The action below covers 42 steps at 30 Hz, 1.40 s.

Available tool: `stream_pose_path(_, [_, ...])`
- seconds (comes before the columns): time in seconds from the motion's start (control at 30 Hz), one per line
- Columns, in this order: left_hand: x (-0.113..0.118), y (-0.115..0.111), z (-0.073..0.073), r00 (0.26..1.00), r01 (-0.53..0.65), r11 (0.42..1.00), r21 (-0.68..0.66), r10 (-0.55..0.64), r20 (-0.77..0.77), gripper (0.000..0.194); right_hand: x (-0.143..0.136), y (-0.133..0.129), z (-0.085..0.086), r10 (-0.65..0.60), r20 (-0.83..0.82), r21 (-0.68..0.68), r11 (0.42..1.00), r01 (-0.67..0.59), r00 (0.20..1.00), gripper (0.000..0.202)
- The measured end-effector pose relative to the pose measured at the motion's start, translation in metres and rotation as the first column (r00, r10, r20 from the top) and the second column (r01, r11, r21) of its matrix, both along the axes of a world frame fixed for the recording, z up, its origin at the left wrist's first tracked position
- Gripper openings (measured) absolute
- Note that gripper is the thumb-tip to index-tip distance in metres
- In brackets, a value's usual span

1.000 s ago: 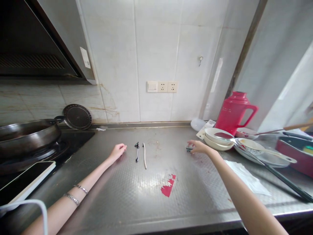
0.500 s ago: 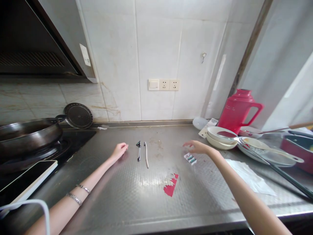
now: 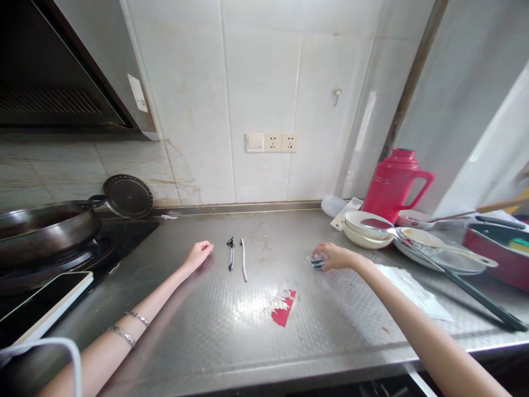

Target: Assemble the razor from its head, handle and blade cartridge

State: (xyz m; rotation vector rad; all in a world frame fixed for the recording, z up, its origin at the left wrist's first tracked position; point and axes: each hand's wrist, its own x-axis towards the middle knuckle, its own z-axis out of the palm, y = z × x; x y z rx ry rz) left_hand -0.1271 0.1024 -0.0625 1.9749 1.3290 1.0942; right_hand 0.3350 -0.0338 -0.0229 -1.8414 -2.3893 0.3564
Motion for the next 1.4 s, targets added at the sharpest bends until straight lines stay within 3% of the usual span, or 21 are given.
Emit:
stream_pose_path(0.2, [0.0, 0.001, -0.004, 1.0, -0.009, 1.0, 0.011, 0.009, -0.004, 0.026, -0.017, 0.018, 0.007, -0.066, -0.029, 0.041, 0.997, 0.067, 0.997, 0.042])
stream_pose_path(0.4, [-0.001, 0.002, -0.007, 1.0, -0.006, 1.0, 0.004, 0.006, -0.018, 0.027, -0.099, 0.054, 0.02, 0.081, -0.183, 0.116, 0.991, -0.061, 0.98, 0.044])
stream_pose_path(0.53, [-0.002, 0.003, -0.009, 1.0, 0.004, 1.0, 0.014, -0.004, -0.017, 0.026, -0.148, 0.076, 0.011, 0.18, -0.223, 0.14, 0.978, -0.151, 0.958, 0.044])
stream_pose_path(0.63, [-0.002, 0.003, -0.009, 1.0, 0.006, 1.0, 0.018, -0.005, -0.016, 0.026, -0.164, 0.084, 0.0, 0.209, -0.2, 0.098, 0.976, -0.193, 0.957, 0.042])
stream_pose_path(0.9, [-0.001, 0.001, -0.008, 1.0, -0.001, 1.0, 0.02, 0.002, -0.029, 0.026, -0.151, 0.08, -0.006, 0.158, -0.319, 0.117, 0.985, -0.127, 0.934, 0.055])
stream_pose_path(1.0, [-0.001, 0.001, -0.007, 0.999, -0.002, 1.0, 0.024, 0.003, -0.043, 0.026, -0.141, 0.08, -0.018, 0.051, -0.435, 0.196, 0.98, 0.039, 0.899, 0.039])
stream_pose_path(1.13, [-0.001, -0.003, -0.006, 0.999, -0.001, 1.0, 0.017, 0.002, -0.043, 0.026, -0.131, 0.081, -0.039, -0.144, -0.529, 0.259, 0.911, 0.321, 0.836, 0.03])
stream_pose_path(1.4, [0.015, -0.011, 0.009, 0.98, -0.058, 0.998, -0.01, 0.055, -0.191, 0.02, -0.129, 0.083, -0.05, -0.127, -0.57, 0.242, 0.918, 0.314, 0.812, 0.023])
